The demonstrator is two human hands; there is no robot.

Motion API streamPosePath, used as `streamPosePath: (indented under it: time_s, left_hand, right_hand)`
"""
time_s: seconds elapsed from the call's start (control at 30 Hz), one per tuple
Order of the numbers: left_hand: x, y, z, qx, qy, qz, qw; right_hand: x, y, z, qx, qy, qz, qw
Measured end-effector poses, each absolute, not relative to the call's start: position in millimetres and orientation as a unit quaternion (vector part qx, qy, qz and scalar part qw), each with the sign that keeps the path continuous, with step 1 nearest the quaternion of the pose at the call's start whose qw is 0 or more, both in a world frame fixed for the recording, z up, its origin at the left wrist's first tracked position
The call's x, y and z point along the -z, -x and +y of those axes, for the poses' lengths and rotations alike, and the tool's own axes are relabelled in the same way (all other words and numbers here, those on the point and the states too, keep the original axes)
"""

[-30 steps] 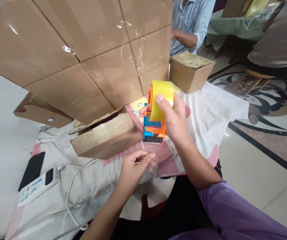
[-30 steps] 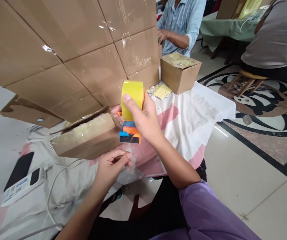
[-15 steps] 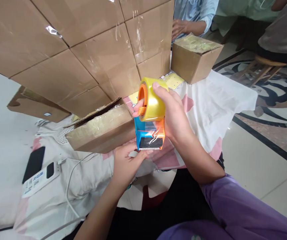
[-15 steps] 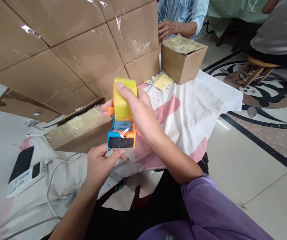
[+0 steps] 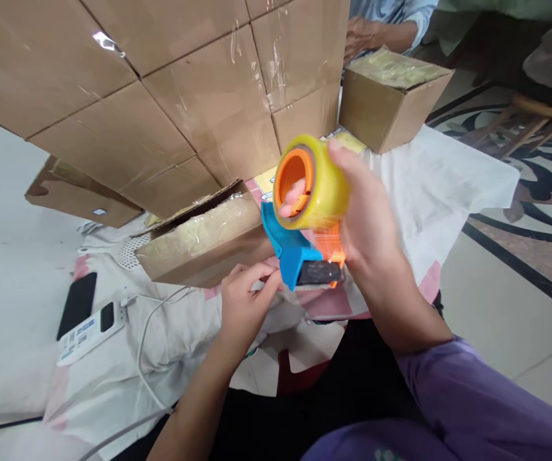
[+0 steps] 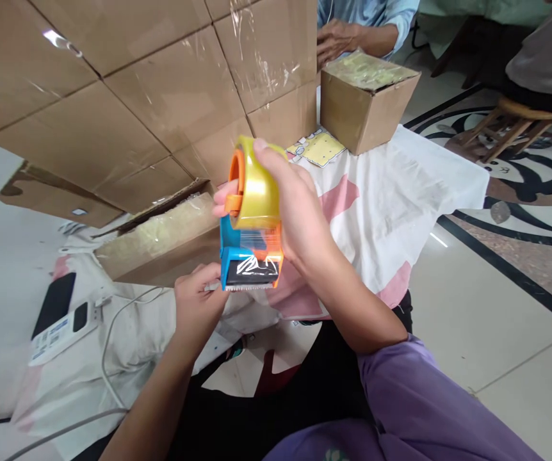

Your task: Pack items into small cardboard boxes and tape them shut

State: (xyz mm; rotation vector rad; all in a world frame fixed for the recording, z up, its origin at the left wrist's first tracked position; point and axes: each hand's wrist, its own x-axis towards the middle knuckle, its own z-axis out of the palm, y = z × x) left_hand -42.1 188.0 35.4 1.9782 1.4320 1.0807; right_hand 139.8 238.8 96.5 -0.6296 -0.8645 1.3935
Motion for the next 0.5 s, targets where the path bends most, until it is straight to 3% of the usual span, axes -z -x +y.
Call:
streamPosePath:
  time_s: [0.13, 0.3, 0.5]
  left_hand:
    - [-36.6, 48.1, 189.8, -0.421, -0.645, 0.53, 0.355]
    - [-41.7, 48.7, 191.9, -0.473, -0.603, 0.516, 0.382]
    - [-45.5, 47.8, 192.1, -0.547, -0.558, 0.527, 0.335]
  right_hand:
    - [-104.5, -145.6, 236.3, -0.543, 0.329, -0.36, 0.683]
    - [-88.5, -152.5, 265.2, -0.456, 0.359, -0.393, 0.713]
    - [-28.1, -150.0, 315.3, -0.516, 0.443, -0.436, 0.589]
